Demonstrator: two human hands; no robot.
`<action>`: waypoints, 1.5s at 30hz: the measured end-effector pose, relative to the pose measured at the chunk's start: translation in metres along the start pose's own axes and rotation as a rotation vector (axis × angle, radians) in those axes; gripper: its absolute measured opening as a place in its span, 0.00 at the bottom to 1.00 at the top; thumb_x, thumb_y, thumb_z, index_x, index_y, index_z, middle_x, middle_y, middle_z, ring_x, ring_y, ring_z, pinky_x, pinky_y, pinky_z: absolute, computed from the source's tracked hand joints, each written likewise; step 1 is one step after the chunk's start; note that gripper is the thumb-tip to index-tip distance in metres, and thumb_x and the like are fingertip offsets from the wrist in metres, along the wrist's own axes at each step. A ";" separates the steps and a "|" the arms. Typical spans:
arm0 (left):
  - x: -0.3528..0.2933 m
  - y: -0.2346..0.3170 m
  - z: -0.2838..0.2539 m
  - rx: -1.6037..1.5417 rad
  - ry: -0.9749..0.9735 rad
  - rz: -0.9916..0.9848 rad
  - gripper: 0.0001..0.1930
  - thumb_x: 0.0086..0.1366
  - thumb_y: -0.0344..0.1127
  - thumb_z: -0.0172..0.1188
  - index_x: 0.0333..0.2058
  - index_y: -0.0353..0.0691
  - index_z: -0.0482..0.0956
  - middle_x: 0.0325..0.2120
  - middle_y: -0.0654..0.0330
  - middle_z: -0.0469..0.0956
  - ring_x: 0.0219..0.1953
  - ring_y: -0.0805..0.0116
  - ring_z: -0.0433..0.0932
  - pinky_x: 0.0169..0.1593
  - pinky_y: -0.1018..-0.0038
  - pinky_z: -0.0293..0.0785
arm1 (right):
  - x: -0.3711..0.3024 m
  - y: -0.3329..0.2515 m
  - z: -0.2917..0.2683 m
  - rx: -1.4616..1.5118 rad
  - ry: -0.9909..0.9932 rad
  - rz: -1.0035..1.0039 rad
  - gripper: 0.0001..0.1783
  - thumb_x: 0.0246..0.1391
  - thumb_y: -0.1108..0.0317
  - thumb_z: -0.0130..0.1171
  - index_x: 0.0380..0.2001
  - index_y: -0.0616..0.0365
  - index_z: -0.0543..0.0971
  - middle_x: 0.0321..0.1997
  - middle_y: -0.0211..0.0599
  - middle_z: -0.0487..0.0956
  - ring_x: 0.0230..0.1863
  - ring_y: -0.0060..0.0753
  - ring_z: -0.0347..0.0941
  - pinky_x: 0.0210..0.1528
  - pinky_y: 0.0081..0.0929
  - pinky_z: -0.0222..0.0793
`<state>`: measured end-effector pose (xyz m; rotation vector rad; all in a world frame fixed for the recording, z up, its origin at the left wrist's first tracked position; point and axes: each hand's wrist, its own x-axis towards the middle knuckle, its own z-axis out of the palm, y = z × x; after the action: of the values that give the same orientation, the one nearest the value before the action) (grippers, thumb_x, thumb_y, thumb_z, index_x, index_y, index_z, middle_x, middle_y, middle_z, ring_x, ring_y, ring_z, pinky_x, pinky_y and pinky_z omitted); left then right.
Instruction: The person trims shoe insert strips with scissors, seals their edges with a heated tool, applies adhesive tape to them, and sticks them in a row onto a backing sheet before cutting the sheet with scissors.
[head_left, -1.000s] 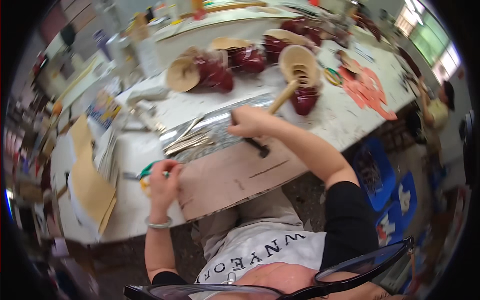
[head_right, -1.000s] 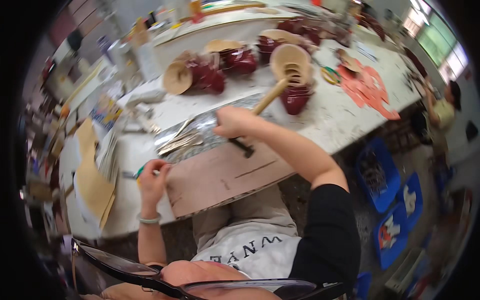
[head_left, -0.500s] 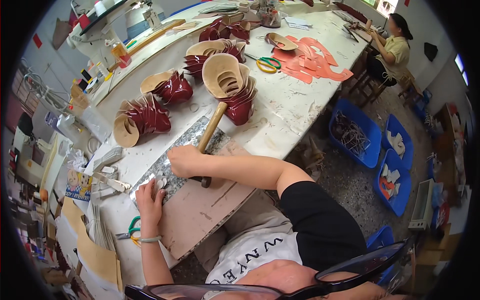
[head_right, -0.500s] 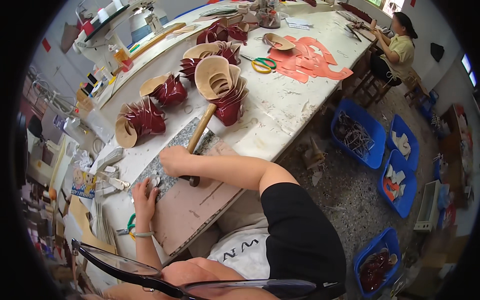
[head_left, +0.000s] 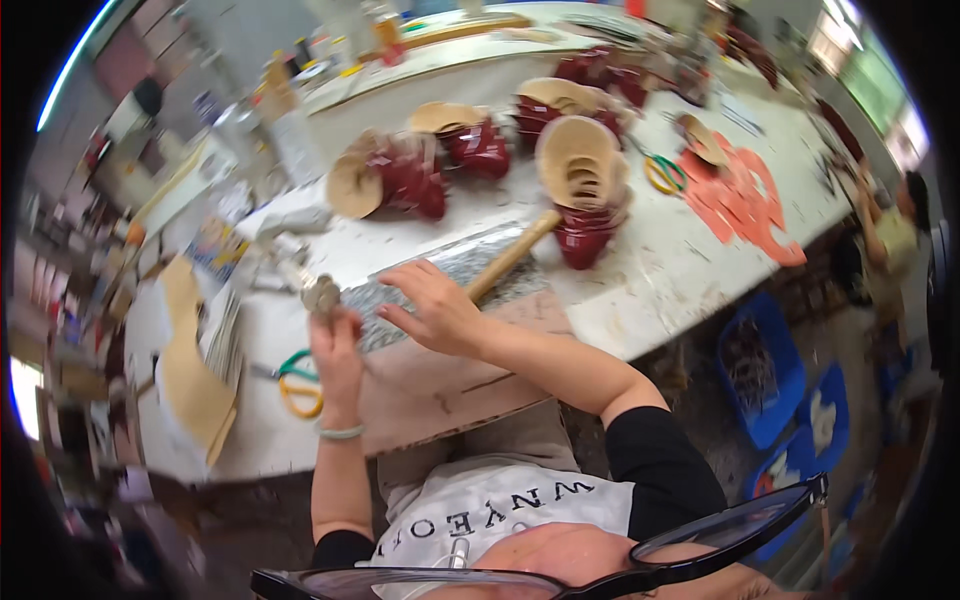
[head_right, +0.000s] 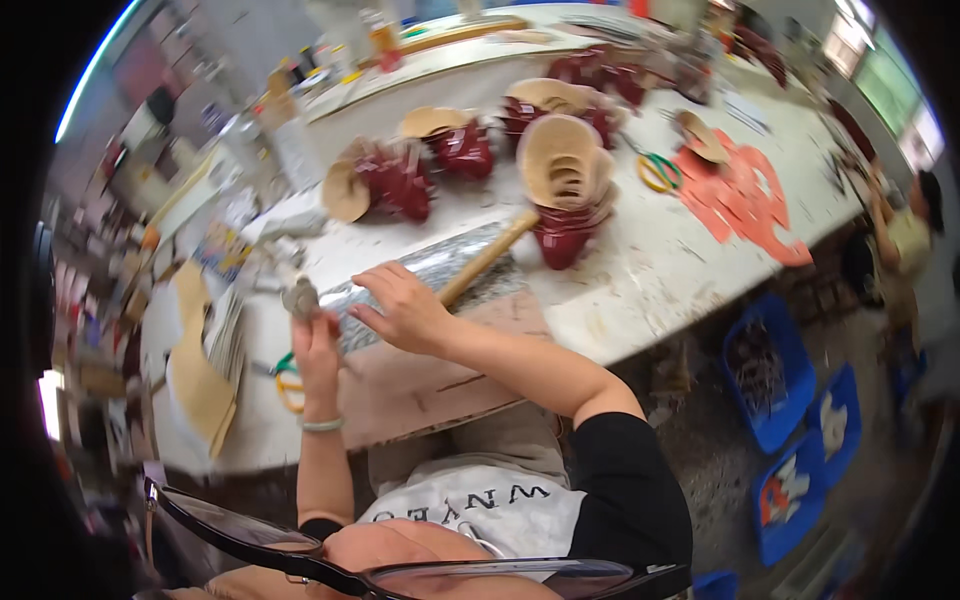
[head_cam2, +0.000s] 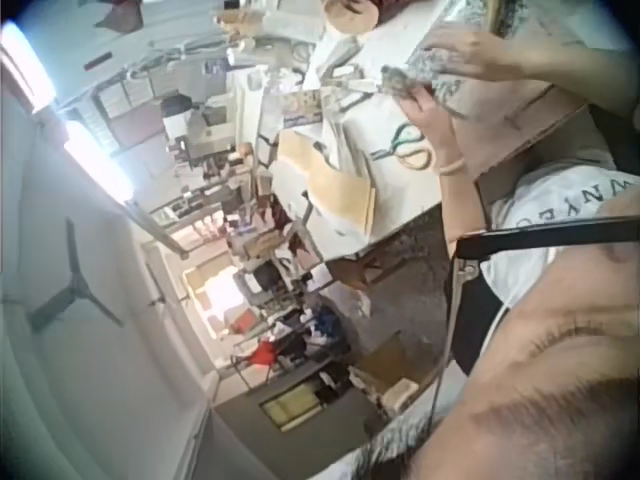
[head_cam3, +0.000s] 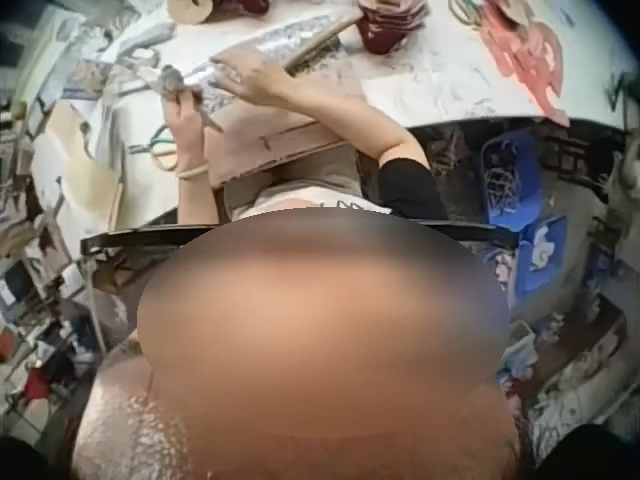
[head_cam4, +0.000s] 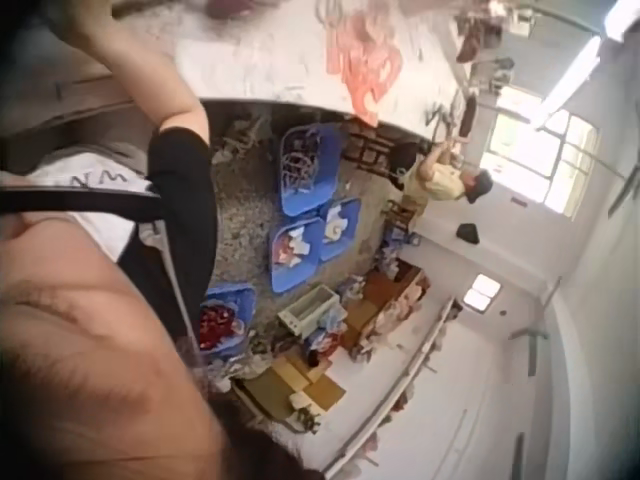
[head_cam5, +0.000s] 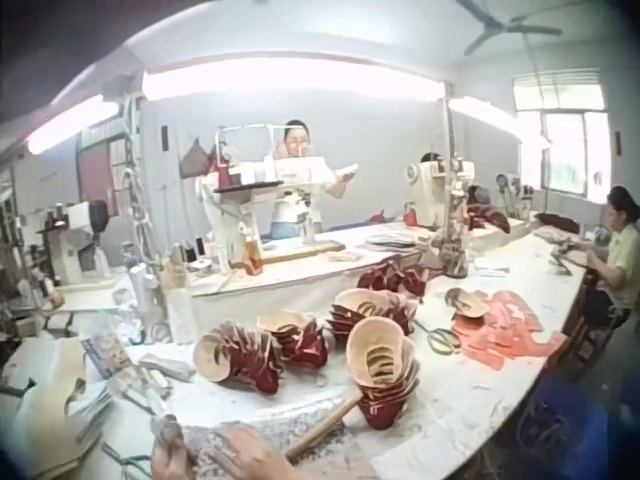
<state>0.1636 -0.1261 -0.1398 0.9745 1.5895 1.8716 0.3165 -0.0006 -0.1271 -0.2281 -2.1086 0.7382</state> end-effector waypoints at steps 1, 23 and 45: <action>-0.011 0.019 0.024 -0.220 0.034 -0.056 0.08 0.75 0.34 0.51 0.47 0.37 0.70 0.32 0.63 0.72 0.34 0.73 0.70 0.40 0.76 0.71 | -0.006 -0.007 0.001 0.091 -0.026 0.070 0.28 0.56 0.57 0.64 0.53 0.65 0.75 0.51 0.52 0.77 0.54 0.53 0.71 0.59 0.43 0.65; -0.073 -0.009 -0.068 0.569 0.217 -0.255 0.49 0.53 0.38 0.76 0.67 0.31 0.56 0.65 0.47 0.61 0.63 0.56 0.65 0.65 0.63 0.63 | -0.060 -0.014 -0.167 -0.481 0.125 0.264 0.23 0.39 0.82 0.69 0.44 0.60 0.82 0.40 0.39 0.80 0.43 0.46 0.76 0.47 0.39 0.71; 0.022 0.004 -0.021 1.007 -0.572 0.504 0.26 0.62 0.50 0.63 0.58 0.50 0.75 0.53 0.61 0.74 0.54 0.59 0.69 0.61 0.50 0.54 | 0.061 0.052 -0.197 -0.767 0.242 0.111 0.19 0.51 0.71 0.67 0.48 0.63 0.79 0.48 0.45 0.78 0.50 0.49 0.74 0.55 0.38 0.69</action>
<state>0.1344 -0.1235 -0.1327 2.2437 1.9891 0.7487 0.4287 0.1498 -0.0274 -0.8083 -2.0598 -0.0768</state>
